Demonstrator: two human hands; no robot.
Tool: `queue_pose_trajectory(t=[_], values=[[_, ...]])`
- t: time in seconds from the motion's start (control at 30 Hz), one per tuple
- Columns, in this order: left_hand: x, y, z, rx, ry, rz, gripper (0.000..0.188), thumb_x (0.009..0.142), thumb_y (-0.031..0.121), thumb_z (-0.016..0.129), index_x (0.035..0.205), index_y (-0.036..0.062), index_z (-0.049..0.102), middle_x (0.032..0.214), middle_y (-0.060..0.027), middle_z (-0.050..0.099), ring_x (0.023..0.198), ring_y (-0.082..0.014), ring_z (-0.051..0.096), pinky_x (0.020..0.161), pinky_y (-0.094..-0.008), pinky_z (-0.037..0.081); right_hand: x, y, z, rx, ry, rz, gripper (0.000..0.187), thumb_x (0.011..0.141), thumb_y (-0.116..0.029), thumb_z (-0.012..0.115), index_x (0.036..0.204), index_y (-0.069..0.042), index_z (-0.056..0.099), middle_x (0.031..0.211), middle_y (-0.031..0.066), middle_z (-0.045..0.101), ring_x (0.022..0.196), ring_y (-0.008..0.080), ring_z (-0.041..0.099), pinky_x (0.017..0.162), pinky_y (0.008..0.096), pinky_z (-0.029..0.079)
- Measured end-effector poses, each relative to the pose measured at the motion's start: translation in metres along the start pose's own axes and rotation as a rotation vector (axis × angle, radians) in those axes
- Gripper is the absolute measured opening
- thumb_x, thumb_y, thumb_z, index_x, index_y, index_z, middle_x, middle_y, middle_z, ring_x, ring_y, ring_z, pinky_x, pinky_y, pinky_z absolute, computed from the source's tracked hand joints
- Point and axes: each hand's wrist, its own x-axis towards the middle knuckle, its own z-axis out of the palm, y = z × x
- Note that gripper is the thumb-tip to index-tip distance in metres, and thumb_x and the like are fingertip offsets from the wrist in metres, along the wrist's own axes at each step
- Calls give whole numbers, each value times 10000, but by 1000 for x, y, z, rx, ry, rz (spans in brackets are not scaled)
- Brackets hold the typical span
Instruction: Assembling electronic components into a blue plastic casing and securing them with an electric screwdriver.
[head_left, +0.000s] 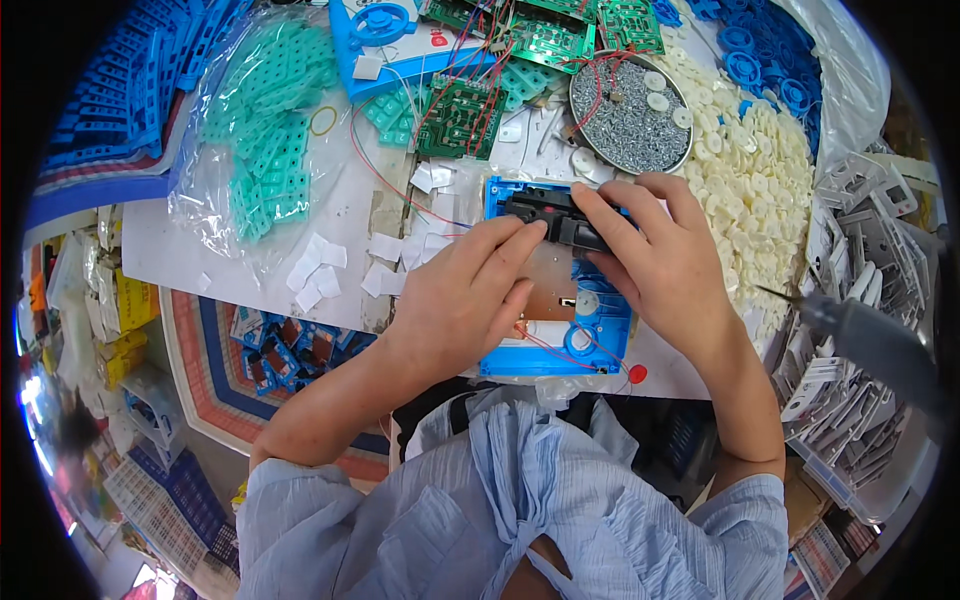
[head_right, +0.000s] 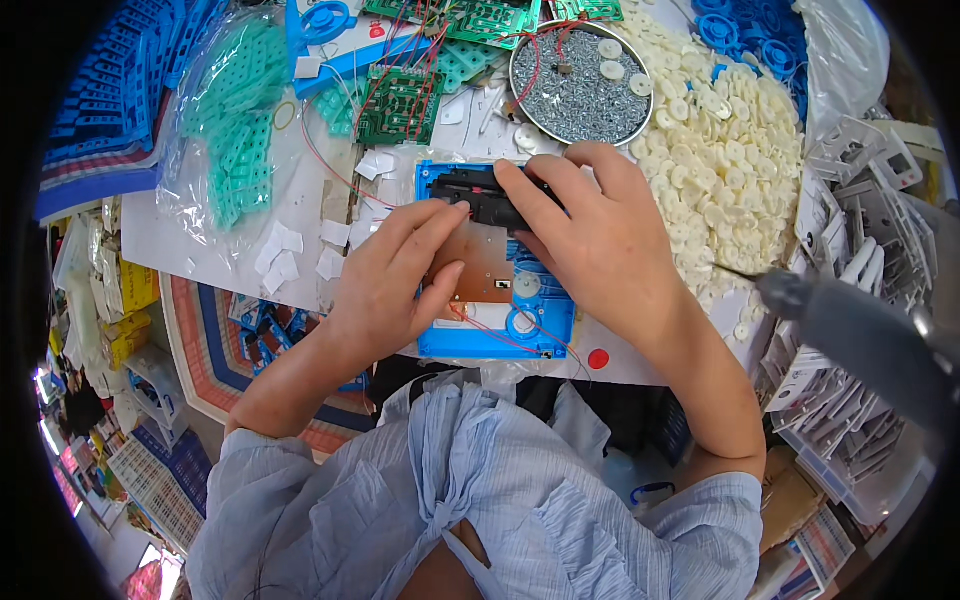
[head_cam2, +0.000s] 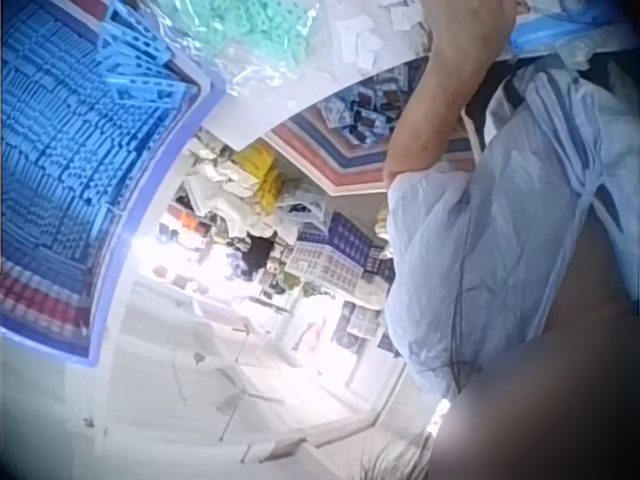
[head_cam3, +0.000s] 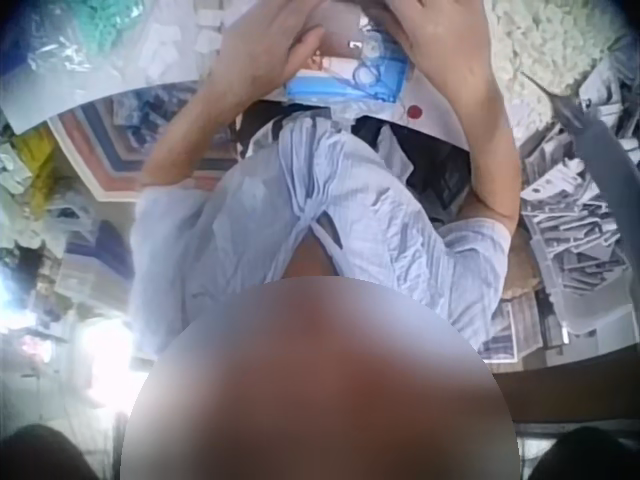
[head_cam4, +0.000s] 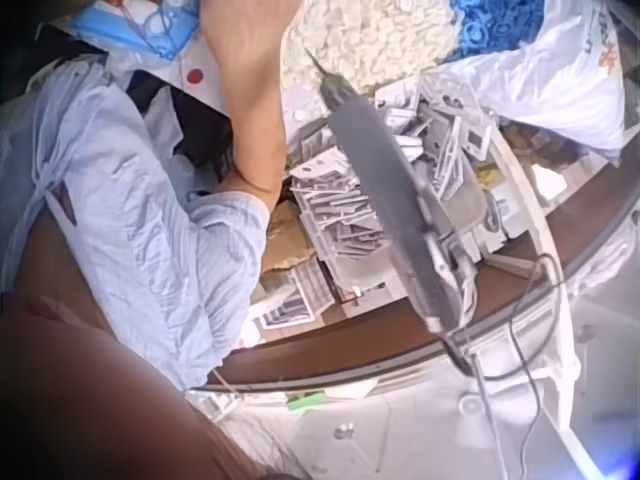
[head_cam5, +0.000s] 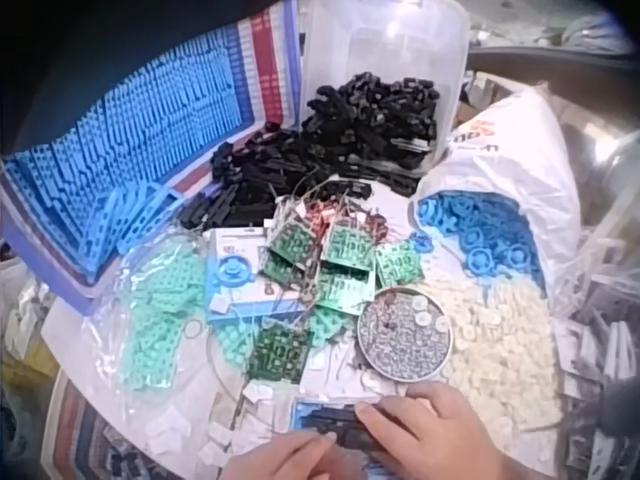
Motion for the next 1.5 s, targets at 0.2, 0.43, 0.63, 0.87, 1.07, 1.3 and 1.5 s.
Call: queue_pose_trajectory(t=[0.2,0.43,0.63,0.87,1.07,1.3,1.5], values=[[3,7,-8,64,-102,-64,618,839,133,753,1407,45,525,1380,-121,497,985,-282,684,770,-356,595,0,6,9,57,26,71,643,710,-87,809,1329,-126,640,1176,68,640,1058,316,590,908,429,484],[3,7,-6,66,-73,-24,638,834,82,748,1429,35,520,1440,-161,481,1057,-328,668,817,-387,582,-3,11,16,269,61,113,591,733,-46,786,1308,-108,664,1230,85,650,1141,329,580,960,444,466],[0,7,-5,71,-106,-6,661,837,66,739,1451,30,496,1473,-166,463,1092,-343,657,833,-396,580,-14,-3,26,67,185,65,560,708,-77,792,1258,-104,691,1250,56,669,1151,309,611,970,443,452],[5,7,-7,177,-98,28,705,814,136,762,1446,21,472,1469,-137,459,1090,-301,656,810,-365,596,-3,10,13,210,77,79,469,792,-105,794,1252,-94,702,1252,93,704,1203,313,638,1010,441,467],[-1,10,-3,91,-76,-17,681,838,74,729,1470,29,481,1481,-177,477,1140,-366,648,856,-411,585,-1,20,19,319,76,42,487,786,-118,792,1262,-104,688,1282,90,688,1157,295,664,951,435,502],[1,15,-7,124,-60,-61,691,837,114,737,1470,23,474,1520,-178,442,1130,-356,652,827,-407,589,7,19,18,283,88,7,465,782,-152,790,1237,-114,697,1242,70,698,1115,293,650,874,411,518],[3,6,-9,113,-69,10,651,826,105,745,1432,27,518,1517,-159,448,1103,-332,672,808,-391,601,0,24,22,228,136,-11,476,768,-153,794,1233,-116,704,1232,70,699,973,281,641,830,403,520]])
